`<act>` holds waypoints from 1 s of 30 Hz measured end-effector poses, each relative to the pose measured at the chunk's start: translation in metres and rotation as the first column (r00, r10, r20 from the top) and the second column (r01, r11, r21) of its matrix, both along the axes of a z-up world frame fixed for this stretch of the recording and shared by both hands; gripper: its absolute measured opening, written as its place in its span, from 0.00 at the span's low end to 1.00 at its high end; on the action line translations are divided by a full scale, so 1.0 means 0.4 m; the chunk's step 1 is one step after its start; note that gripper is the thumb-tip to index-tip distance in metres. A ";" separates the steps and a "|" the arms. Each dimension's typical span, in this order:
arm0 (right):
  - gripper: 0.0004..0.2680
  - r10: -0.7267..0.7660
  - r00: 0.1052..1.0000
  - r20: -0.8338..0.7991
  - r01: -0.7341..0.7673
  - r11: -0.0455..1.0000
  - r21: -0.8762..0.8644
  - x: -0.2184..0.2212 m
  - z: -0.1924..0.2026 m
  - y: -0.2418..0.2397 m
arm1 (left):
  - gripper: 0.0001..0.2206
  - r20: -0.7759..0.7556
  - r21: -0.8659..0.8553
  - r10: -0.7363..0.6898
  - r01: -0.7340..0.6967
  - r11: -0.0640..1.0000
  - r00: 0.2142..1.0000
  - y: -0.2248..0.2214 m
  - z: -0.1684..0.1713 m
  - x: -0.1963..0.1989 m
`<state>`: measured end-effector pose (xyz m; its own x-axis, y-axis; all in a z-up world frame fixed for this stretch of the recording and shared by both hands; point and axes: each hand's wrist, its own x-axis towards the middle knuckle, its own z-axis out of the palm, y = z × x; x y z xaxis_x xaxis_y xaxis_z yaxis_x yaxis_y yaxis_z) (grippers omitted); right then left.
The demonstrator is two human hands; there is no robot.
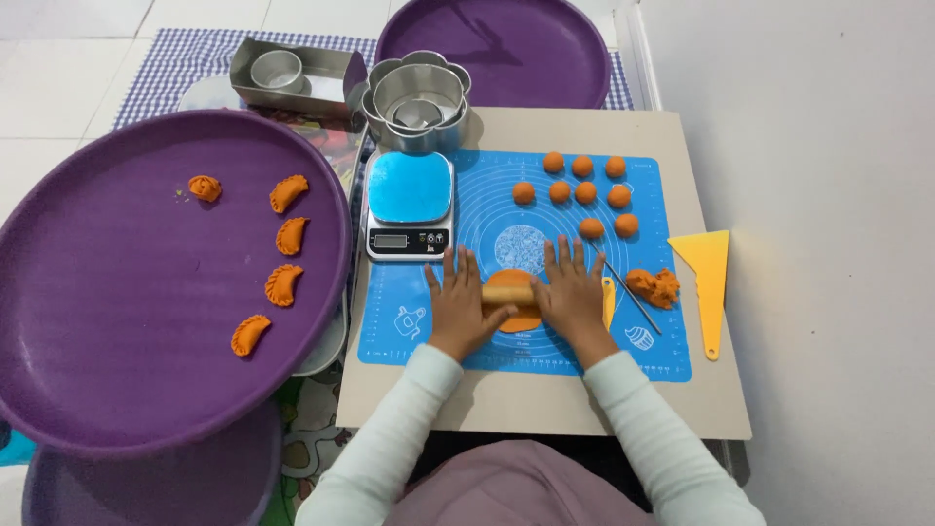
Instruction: The person is forming small pastries by flattening dough balls with a rolling pin and hand-crimping the edges into a crescent shape before placing them on a tray.
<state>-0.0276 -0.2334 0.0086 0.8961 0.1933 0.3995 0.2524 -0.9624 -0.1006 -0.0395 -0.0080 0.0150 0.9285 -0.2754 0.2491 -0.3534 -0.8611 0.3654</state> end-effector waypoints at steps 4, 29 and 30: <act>0.25 -0.009 1.000 -0.006 0.009 1.000 0.019 -0.140 -0.019 0.000 | 0.57 0.043 -0.004 -0.027 0.027 1.000 0.999 0.014 -0.006 -0.153; 0.29 -0.025 0.916 -0.400 0.031 0.999 0.010 0.172 0.076 0.012 | 0.53 -0.009 0.085 0.048 -0.047 0.995 0.999 -0.018 0.021 0.161; 0.31 -0.038 0.904 -0.426 0.052 0.998 0.023 0.183 0.086 0.015 | 0.54 -0.013 0.109 0.066 -0.064 0.992 0.998 -0.021 0.031 0.174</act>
<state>0.0457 -0.2275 0.0428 0.9898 0.1419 -0.0157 0.1350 -0.9660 -0.2204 0.0299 -0.0164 0.0273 0.9492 -0.2387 0.2052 -0.2898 -0.9170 0.2740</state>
